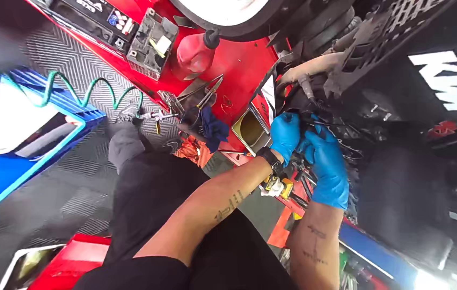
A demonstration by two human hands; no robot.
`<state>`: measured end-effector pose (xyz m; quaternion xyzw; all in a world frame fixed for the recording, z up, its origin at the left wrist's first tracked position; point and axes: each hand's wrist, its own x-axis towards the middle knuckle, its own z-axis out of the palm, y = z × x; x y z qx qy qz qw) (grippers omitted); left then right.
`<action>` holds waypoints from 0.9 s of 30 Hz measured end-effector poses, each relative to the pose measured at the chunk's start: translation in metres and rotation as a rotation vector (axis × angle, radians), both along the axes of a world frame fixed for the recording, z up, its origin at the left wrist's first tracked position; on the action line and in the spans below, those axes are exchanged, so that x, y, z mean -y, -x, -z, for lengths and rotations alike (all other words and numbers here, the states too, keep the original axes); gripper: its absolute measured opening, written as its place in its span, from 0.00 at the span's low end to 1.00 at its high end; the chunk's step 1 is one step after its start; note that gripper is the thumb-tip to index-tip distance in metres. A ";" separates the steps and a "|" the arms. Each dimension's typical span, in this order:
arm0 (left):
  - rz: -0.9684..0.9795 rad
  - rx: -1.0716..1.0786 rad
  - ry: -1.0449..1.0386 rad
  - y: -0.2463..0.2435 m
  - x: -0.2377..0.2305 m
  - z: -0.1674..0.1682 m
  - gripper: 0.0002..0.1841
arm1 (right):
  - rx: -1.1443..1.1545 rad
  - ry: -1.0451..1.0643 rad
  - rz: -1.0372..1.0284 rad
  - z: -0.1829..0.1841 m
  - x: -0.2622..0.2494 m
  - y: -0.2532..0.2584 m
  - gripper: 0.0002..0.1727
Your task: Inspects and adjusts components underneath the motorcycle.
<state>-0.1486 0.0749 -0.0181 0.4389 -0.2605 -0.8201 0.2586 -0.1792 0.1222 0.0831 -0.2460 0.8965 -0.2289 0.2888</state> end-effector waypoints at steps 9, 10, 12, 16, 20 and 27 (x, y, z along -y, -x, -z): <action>-0.006 -0.220 -0.080 0.006 0.008 -0.004 0.08 | -0.169 -0.118 -0.094 0.000 0.003 0.000 0.26; -0.005 -0.188 -0.068 0.007 0.008 -0.005 0.07 | -0.171 -0.134 -0.107 -0.002 0.004 -0.001 0.27; -0.045 -0.160 -0.059 0.011 0.006 -0.006 0.06 | -0.178 -0.158 -0.126 -0.005 0.007 0.001 0.26; -0.189 -0.275 -0.082 0.016 -0.003 -0.007 0.08 | -0.129 -0.033 -0.067 -0.004 0.002 0.004 0.17; -0.243 -0.408 -0.017 0.011 -0.010 -0.001 0.10 | -0.055 0.196 0.047 0.002 -0.007 0.004 0.23; -0.039 -0.299 0.250 -0.022 -0.034 0.006 0.12 | -0.063 0.250 0.076 0.004 -0.007 0.001 0.23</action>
